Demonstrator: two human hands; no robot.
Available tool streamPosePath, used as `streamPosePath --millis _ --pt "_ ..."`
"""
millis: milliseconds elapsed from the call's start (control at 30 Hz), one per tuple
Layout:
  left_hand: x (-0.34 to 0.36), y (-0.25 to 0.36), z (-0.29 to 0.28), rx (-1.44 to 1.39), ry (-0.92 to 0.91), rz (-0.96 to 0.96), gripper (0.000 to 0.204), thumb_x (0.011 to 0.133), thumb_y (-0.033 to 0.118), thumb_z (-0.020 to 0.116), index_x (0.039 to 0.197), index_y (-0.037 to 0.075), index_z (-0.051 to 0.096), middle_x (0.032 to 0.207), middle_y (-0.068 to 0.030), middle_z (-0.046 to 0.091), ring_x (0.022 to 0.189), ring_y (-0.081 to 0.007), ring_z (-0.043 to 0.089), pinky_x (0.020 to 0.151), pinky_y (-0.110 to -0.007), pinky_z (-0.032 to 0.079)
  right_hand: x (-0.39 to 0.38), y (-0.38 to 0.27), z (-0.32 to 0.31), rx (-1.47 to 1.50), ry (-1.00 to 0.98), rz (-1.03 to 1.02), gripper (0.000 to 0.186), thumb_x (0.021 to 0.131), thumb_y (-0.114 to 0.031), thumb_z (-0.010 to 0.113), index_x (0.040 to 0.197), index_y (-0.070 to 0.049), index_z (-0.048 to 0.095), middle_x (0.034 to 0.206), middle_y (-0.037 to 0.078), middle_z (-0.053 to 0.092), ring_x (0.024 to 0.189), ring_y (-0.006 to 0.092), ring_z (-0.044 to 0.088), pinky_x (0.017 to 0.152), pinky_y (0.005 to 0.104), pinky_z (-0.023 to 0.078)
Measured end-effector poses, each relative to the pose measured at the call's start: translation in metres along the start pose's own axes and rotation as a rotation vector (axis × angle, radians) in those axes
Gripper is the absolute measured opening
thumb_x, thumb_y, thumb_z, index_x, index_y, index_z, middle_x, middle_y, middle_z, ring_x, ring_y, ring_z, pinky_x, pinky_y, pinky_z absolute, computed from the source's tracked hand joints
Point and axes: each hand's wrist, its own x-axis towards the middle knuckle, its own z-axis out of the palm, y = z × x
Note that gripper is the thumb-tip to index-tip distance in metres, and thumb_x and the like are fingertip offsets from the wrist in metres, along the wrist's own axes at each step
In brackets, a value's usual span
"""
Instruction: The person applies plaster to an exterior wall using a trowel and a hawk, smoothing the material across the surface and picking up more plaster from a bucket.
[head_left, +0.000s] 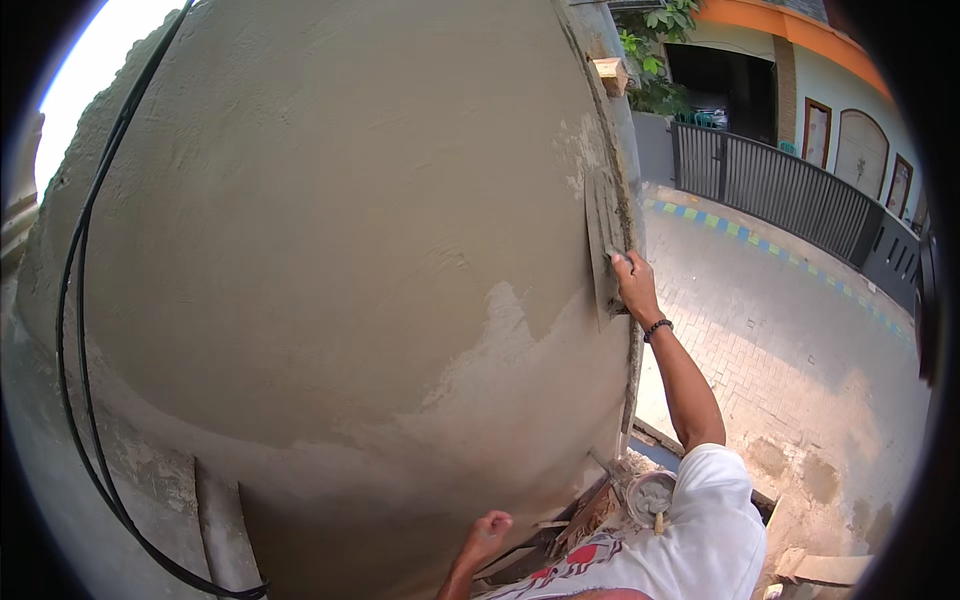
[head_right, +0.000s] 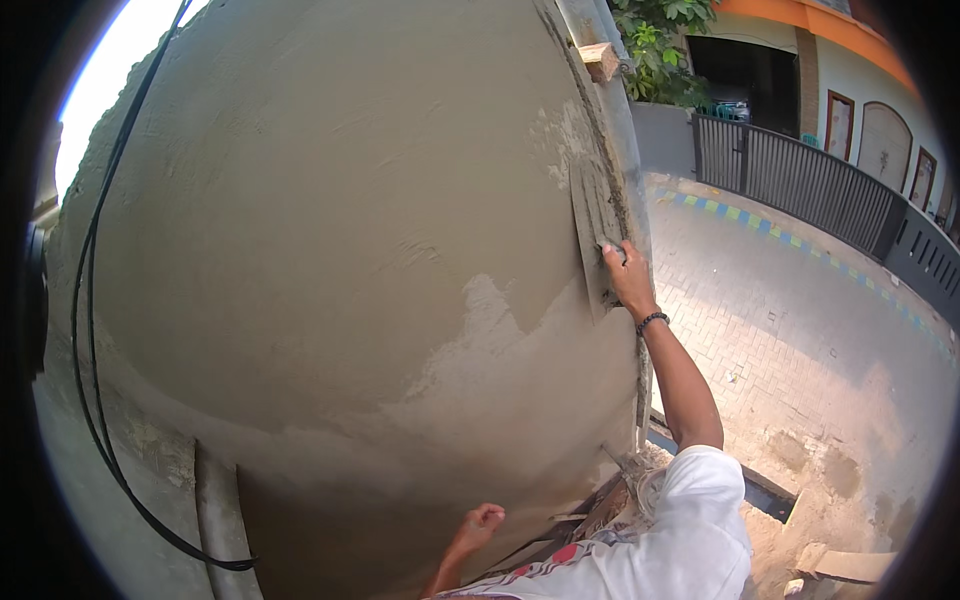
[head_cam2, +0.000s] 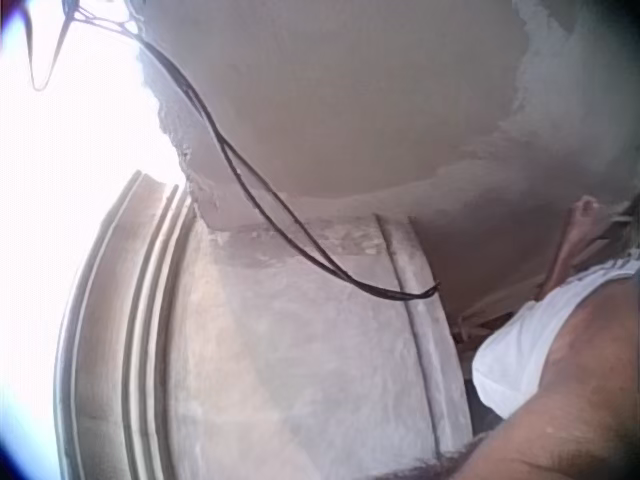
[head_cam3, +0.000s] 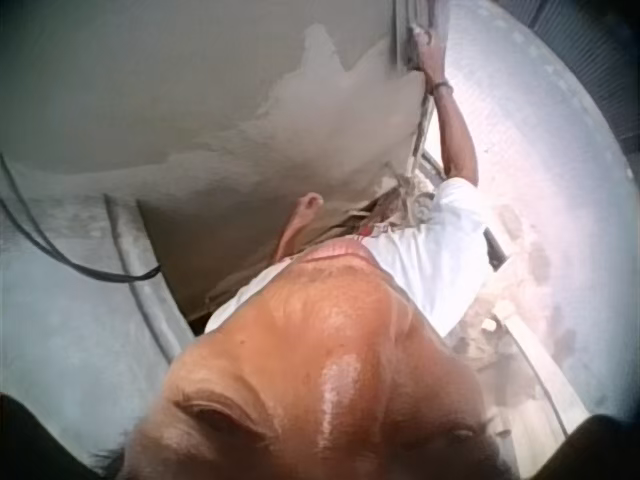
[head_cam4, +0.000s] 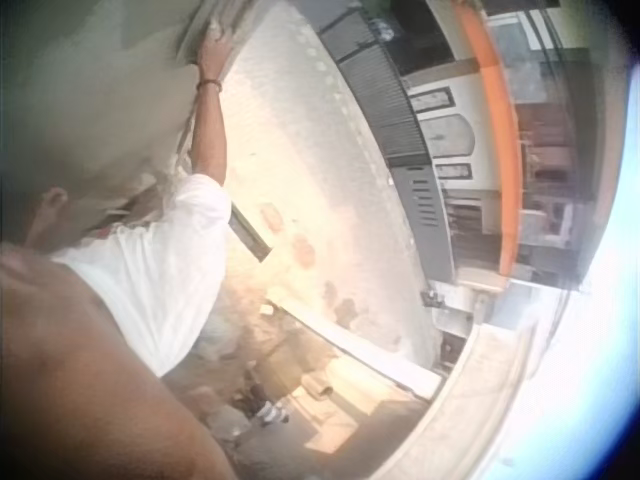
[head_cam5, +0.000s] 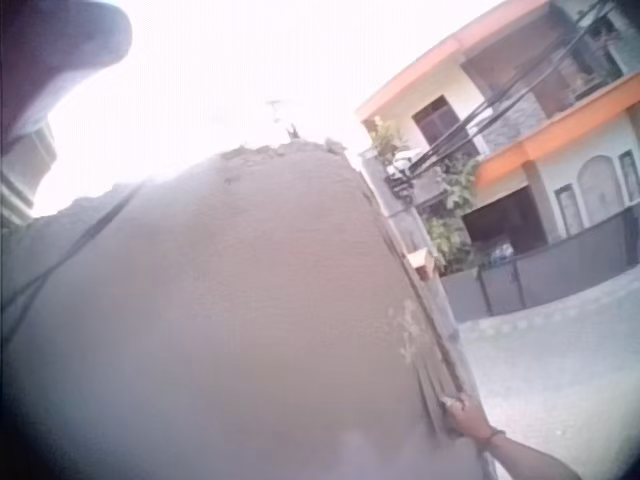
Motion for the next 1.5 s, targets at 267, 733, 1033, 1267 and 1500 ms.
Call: streamPosePath --millis 267,733,1033,1267,1500 --pt "-0.009 0.009 0.005 -0.014 0.057 0.049 0.027 0.091 0.028 0.063 0.104 0.003 0.064 0.076 -0.0001 0.061 0.069 -0.009 0.055 0.063 -0.026 0.046 -0.084 0.071 -0.004 0.036 0.024 0.097 0.047 0.09 -0.041 0.059 0.094 0.006 0.06 0.074 0.022 0.061 0.07 0.0314 0.06 0.066 0.0405 0.047" --pt "-0.017 0.008 0.002 -0.028 0.031 -0.039 0.027 0.092 0.025 0.06 0.105 0.002 0.064 0.088 -0.0089 0.068 0.083 -0.016 0.062 0.077 -0.031 0.049 0.094 -0.071 -0.024 0.28 0.086 -0.2 0.045 0.088 -0.043 0.061 0.086 0.002 0.059 0.055 0.004 0.05 0.049 0.0136 0.049 0.051 0.0323 0.041" --pt "-0.021 -0.024 -0.001 -0.034 0.018 -0.101 0.027 0.092 0.025 0.06 0.105 0.003 0.064 0.089 -0.01 0.068 0.083 -0.0169 0.062 0.077 -0.032 0.049 0.037 -0.124 0.006 0.114 -0.124 -0.458 0.042 0.087 -0.038 0.061 0.083 0.003 0.059 0.06 0.012 0.049 0.056 0.0195 0.05 0.053 0.0355 0.041" --pt "-0.004 0.007 0.006 0.019 -0.03 0.084 0.029 0.092 0.026 0.06 0.105 0.001 0.062 0.087 -0.0047 0.064 0.08 -0.0132 0.057 0.073 -0.031 0.047 -0.164 -0.145 0.1 0.089 -0.4 -0.477 0.04 0.086 -0.038 0.065 0.078 0.0 0.054 0.054 0.02 0.052 0.049 0.0347 0.056 0.046 0.0415 0.042" --pt "-0.022 0.001 0.01 0.057 -0.059 0.044 0.029 0.092 0.027 0.06 0.105 0.001 0.062 0.088 -0.009 0.065 0.084 -0.0164 0.06 0.077 -0.032 0.048 -0.202 -0.138 0.1 0.327 -0.581 -0.391 0.039 0.086 -0.038 0.065 0.085 0.001 0.058 0.065 0.019 0.059 0.056 0.0349 0.059 0.052 0.041 0.046"
